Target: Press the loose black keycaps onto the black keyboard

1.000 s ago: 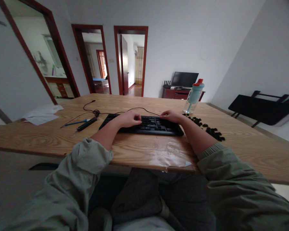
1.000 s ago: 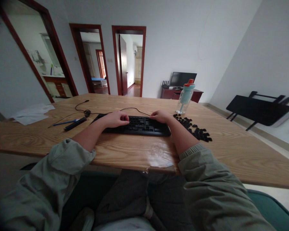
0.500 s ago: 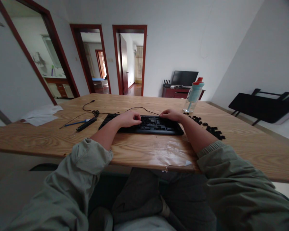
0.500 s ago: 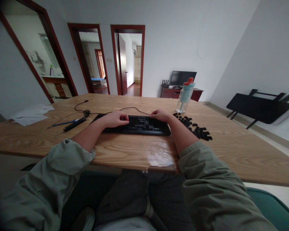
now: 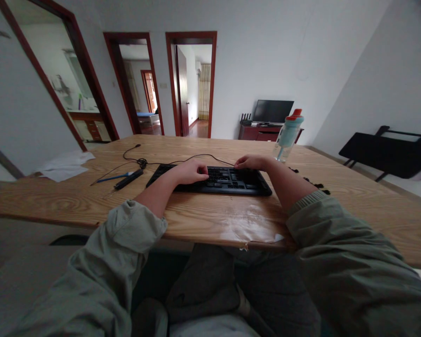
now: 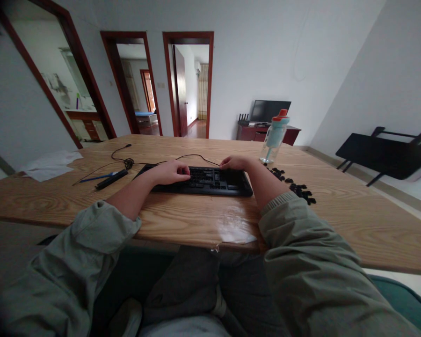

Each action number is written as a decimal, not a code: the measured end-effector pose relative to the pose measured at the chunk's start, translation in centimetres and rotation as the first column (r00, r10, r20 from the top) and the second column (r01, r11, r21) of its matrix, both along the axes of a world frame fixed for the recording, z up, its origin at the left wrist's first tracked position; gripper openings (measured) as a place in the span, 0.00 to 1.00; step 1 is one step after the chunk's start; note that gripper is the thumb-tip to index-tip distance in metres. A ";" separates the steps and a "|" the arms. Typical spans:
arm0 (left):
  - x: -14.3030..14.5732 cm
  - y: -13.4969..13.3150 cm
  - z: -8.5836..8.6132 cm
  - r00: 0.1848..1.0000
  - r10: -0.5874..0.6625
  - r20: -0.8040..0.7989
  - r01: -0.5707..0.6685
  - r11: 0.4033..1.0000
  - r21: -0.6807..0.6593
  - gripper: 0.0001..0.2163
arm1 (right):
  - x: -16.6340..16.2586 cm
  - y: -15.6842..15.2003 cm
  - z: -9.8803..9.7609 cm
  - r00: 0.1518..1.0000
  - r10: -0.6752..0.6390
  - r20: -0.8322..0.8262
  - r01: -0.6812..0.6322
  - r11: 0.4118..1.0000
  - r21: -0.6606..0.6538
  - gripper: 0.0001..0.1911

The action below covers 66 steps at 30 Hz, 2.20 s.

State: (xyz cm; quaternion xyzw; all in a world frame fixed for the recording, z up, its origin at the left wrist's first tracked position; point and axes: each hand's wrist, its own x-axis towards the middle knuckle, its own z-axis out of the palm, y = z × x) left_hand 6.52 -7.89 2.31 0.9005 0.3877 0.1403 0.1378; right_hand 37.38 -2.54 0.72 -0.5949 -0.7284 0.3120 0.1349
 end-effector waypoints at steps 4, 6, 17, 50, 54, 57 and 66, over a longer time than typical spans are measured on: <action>-0.1 0.0 0.0 1.000 -0.013 -0.005 0.013 1.000 -0.007 0.10 | 0.0 0.0 -0.4 0.999 0.044 0.019 -0.045 0.997 0.061 0.07; 0.0 0.0 0.1 1.000 -0.016 -0.008 0.016 1.000 -0.008 0.11 | 0.0 -0.2 -0.7 0.998 0.052 0.036 -0.056 0.993 0.106 0.08; 2.9 1.7 -0.3 0.999 -0.003 0.040 0.000 0.997 0.074 0.10 | 0.3 0.3 -1.2 0.994 0.009 0.109 -0.027 0.987 0.160 0.13; 10.8 7.7 -2.5 1.000 -0.010 -0.006 0.010 1.000 -0.019 0.16 | -1.8 -3.5 -2.9 0.969 -0.105 0.222 -0.042 0.821 0.570 0.14; 10.7 7.9 -2.5 1.000 -0.022 -0.001 0.022 0.999 -0.037 0.18 | -2.0 -3.2 -3.0 0.971 -0.091 0.221 -0.052 0.823 0.566 0.14; 10.7 7.9 -2.6 1.000 -0.022 0.007 0.022 0.999 -0.032 0.17 | -2.3 -3.2 -2.8 0.966 -0.099 0.238 -0.054 0.826 0.561 0.14; 10.5 8.2 -2.8 1.000 -0.018 0.007 0.018 0.999 -0.033 0.17 | -2.3 -3.1 -2.7 0.960 -0.101 0.260 -0.059 0.836 0.545 0.14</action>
